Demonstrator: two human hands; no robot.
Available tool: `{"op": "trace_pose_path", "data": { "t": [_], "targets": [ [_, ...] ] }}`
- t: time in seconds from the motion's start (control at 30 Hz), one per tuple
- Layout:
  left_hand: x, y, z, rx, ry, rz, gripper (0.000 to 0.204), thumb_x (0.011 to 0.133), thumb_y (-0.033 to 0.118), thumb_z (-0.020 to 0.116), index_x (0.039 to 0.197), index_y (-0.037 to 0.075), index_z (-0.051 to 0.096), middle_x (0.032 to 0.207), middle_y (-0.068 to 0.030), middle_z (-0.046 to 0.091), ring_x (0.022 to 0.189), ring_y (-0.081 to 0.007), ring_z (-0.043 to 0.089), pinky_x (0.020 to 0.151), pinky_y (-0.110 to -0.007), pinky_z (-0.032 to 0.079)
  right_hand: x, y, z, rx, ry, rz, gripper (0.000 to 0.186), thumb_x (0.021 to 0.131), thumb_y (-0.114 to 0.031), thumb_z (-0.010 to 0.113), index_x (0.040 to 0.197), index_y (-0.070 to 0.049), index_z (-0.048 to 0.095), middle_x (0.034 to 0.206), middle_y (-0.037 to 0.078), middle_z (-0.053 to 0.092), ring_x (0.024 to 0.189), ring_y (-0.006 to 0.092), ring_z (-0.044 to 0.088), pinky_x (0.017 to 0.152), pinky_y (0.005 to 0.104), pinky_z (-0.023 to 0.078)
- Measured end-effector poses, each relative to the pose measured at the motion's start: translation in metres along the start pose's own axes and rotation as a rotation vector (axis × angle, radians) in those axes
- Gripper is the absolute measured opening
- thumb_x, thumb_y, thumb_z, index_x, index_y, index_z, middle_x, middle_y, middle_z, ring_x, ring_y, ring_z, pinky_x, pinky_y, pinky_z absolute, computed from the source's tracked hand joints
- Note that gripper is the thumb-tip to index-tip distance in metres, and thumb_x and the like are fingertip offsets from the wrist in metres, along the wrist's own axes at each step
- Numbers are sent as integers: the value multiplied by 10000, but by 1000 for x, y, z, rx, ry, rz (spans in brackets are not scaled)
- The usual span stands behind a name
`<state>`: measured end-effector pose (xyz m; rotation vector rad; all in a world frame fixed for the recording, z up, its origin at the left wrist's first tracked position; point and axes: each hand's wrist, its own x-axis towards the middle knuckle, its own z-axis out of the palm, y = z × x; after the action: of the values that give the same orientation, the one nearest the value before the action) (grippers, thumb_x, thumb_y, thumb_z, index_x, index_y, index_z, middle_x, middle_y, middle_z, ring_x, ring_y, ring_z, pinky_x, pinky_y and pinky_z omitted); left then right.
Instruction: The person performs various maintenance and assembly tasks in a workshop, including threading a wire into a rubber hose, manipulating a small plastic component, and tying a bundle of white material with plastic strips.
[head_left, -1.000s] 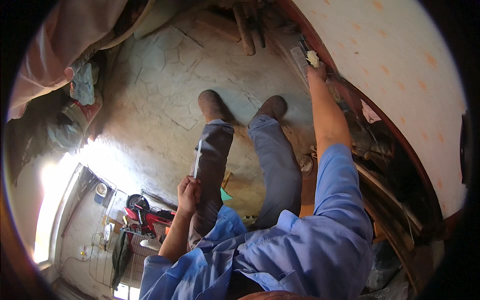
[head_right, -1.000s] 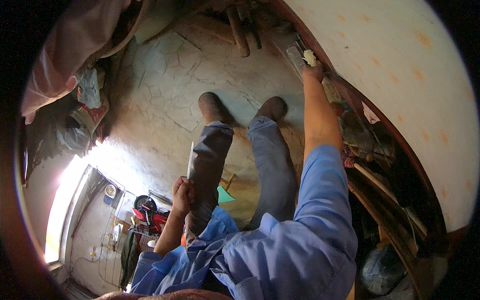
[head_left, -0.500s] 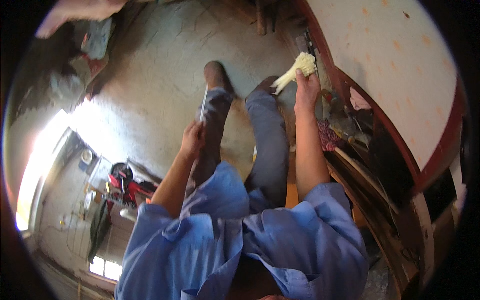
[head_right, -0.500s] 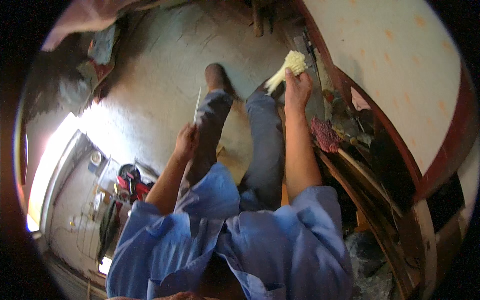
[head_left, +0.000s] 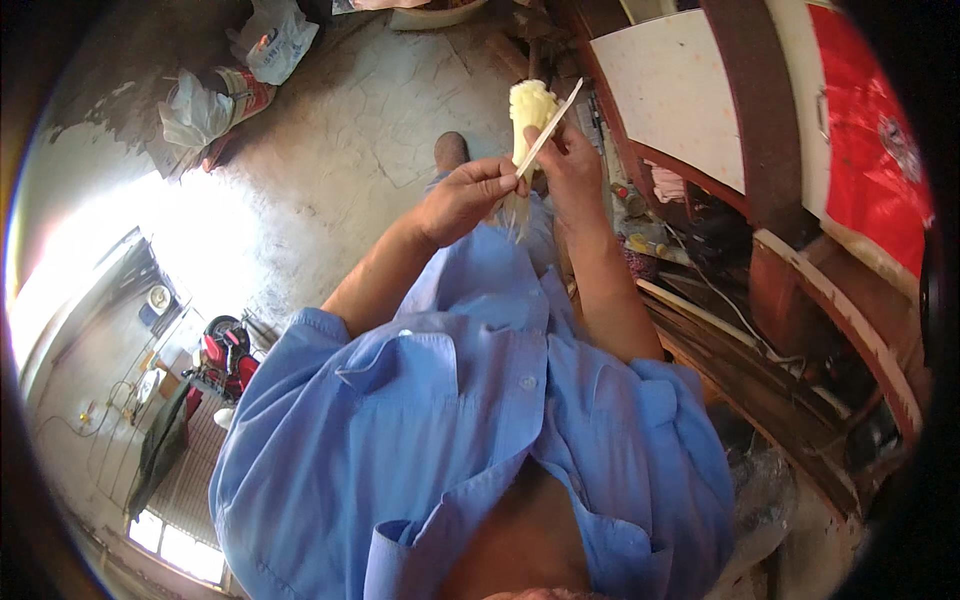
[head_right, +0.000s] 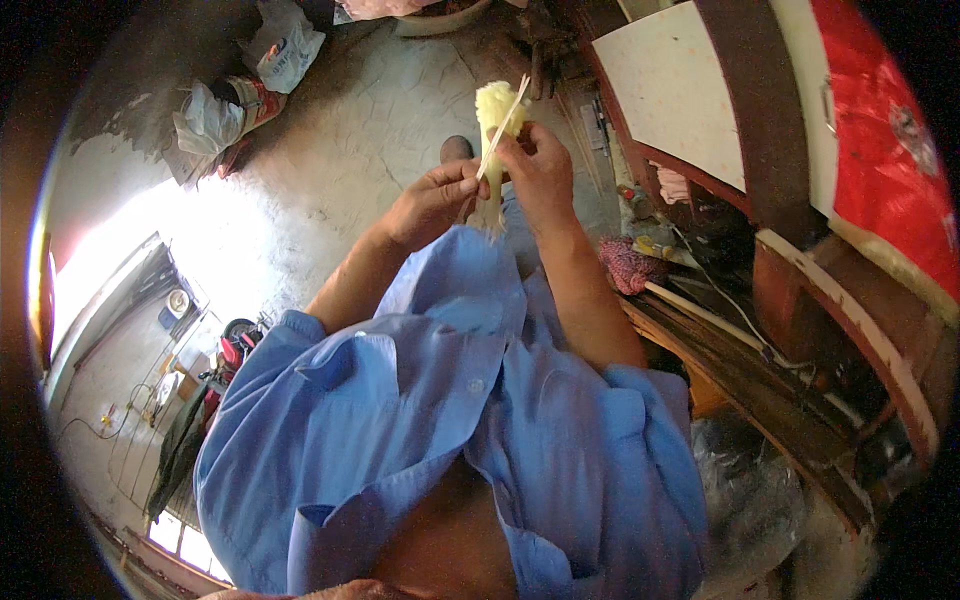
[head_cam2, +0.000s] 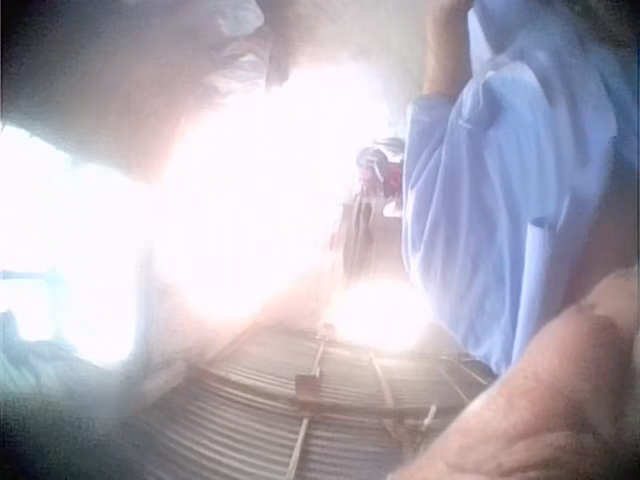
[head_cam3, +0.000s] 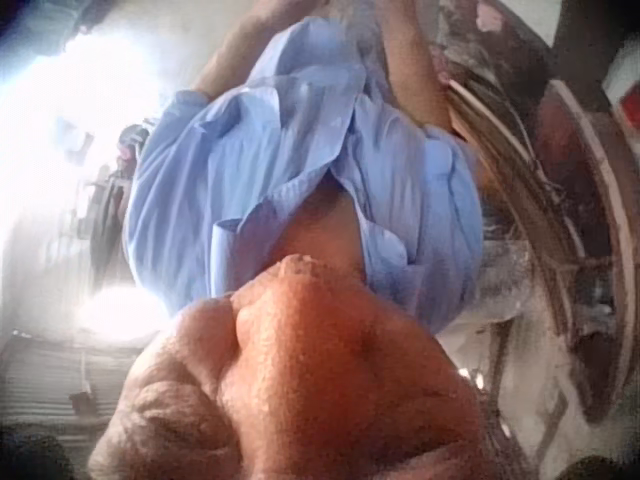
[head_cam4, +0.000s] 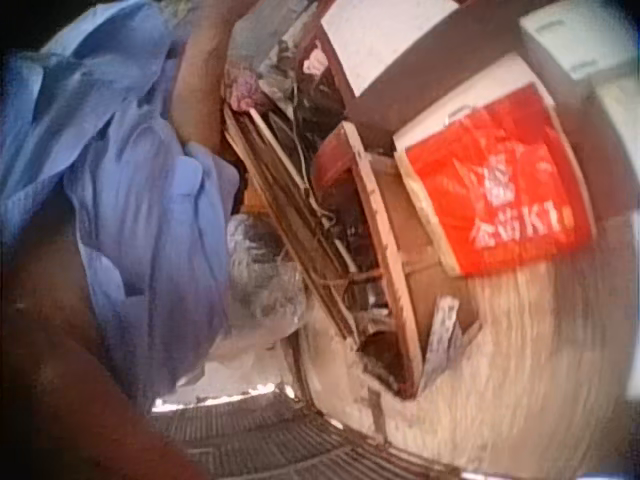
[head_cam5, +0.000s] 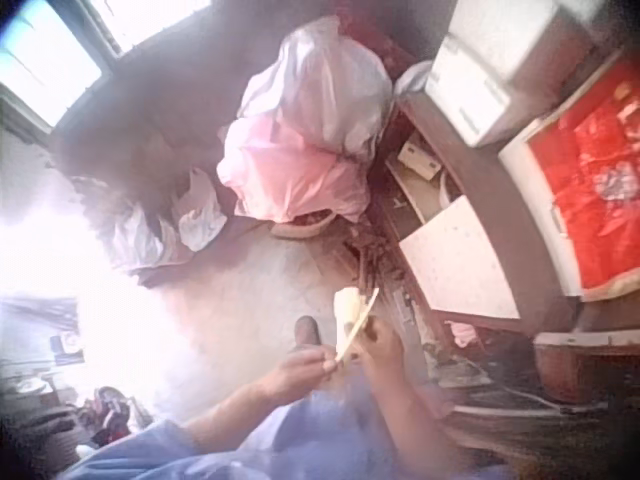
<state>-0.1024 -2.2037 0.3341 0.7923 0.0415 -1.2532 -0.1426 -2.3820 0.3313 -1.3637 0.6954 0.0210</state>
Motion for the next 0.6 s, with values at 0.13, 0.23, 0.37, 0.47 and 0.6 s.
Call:
{"op": "trace_pose_path", "data": {
  "t": [0.13, 0.23, 0.37, 0.47, 0.6],
  "targets": [
    [-17, 28, 24, 172, 24, 77, 249, 1036, 294, 561, 1048, 57, 635, 1029, -38, 651, 949, -137, 602, 846, -275, 465, -22, -49, 14, -237, 14, -124, 459, 886, -411, 741, 1021, 26, 707, 904, 79, 678, 823, 156, 635, 693, 299, 487],
    [-28, 48, 46, 104, 15, 170, 294, 1040, 296, 558, 1115, 20, 627, 984, -52, 655, 917, -147, 608, 826, -293, 485, -34, -71, 9, -323, -61, -299, 463, 927, -382, 711, 1094, 49, 685, 906, 101, 679, 839, 179, 633, 737, 311, 503],
    [-32, 58, 46, 200, 86, 337, 297, 1034, 290, 581, 1103, 11, 656, 926, -36, 652, 868, -130, 602, 785, -286, 500, -60, -105, 1, -259, 194, -440, 382, 886, -185, 765, 1243, -93, 665, 1045, 110, 643, 910, 233, 620, 820, 330, 518],
    [-46, 76, 54, 427, 142, 411, 303, 1026, 298, 601, 1068, 8, 678, 922, -29, 659, 853, -119, 588, 786, -280, 502, -76, -139, 15, -935, 122, -1077, 432, 808, -61, 770, 1225, -130, 679, 1129, 78, 615, 990, 241, 609, 841, 333, 527],
    [-62, 86, 67, 494, 74, 469, 325, 1014, 311, 622, 1063, -4, 684, 944, -30, 675, 842, -111, 582, 775, -272, 500, -81, -160, 32, -1285, 103, -1344, 367, 723, -61, 757, 1081, -137, 726, 1157, 48, 619, 1011, 240, 606, 842, 343, 545]
  ]
}}
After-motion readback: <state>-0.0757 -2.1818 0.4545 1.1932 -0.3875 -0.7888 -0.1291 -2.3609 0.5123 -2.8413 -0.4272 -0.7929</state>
